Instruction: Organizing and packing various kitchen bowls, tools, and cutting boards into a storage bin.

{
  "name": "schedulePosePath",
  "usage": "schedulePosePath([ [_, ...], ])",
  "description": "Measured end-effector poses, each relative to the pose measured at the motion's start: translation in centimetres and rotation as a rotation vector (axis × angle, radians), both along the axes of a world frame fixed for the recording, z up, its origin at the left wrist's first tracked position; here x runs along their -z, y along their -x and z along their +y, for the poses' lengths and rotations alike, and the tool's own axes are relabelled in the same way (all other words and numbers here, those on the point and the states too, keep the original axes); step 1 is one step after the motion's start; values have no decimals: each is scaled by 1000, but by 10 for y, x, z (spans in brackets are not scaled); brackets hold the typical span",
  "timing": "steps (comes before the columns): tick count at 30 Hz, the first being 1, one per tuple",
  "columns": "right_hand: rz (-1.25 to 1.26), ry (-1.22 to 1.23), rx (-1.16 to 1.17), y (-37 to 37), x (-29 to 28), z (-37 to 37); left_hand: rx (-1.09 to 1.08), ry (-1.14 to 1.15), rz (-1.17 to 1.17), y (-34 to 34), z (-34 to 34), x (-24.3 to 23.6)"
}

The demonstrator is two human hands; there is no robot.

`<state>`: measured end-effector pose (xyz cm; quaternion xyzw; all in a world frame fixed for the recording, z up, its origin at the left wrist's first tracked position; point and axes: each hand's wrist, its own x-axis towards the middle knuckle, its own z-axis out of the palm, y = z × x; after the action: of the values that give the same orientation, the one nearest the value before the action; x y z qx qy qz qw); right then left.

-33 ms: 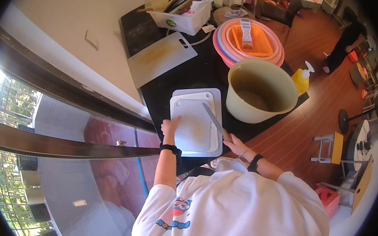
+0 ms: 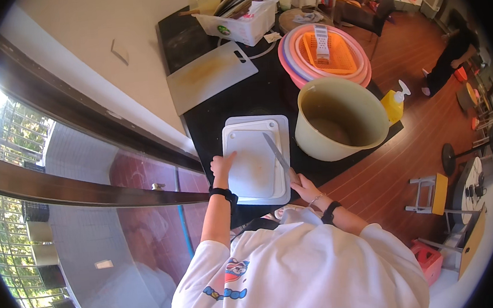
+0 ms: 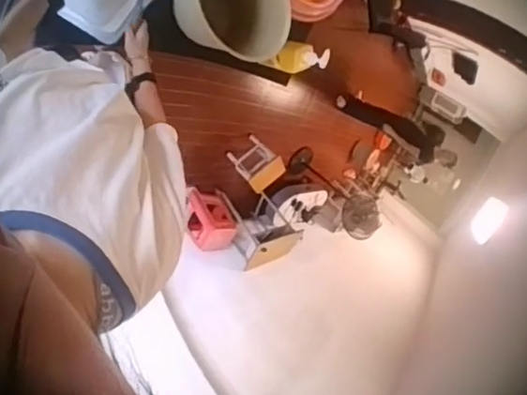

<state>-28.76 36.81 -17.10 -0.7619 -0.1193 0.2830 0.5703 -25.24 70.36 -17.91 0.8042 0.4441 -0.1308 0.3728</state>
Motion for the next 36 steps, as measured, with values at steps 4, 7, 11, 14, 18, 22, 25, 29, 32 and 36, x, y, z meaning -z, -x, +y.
schedulePosePath([
  [4,-46,11,41,-5,9,3,-177,-33,-79,0,2,11],
  [7,43,10,43,-14,25,-5,-138,245,-258,3,-6,-13],
  [11,31,-146,108,-15,33,-4,-68,300,-492,16,-26,-67],
  [14,-133,-81,84,-21,-27,5,-215,307,-762,38,-26,-64],
  [18,-315,-218,168,-32,-42,7,-432,391,-1204,46,-52,-101],
  [22,-387,-233,204,-36,-54,8,-444,11,-1273,50,-54,-101],
  [25,-431,-248,211,-38,-52,10,-516,-8,-1359,56,-54,-81],
  [29,-571,-190,217,-42,-83,26,-384,-104,-1364,65,-55,-77],
  [32,-543,-387,321,-62,-98,50,-265,-149,-1304,66,-51,-68],
  [36,-593,-231,308,-91,-142,72,-261,-108,-1391,75,-49,-59],
])
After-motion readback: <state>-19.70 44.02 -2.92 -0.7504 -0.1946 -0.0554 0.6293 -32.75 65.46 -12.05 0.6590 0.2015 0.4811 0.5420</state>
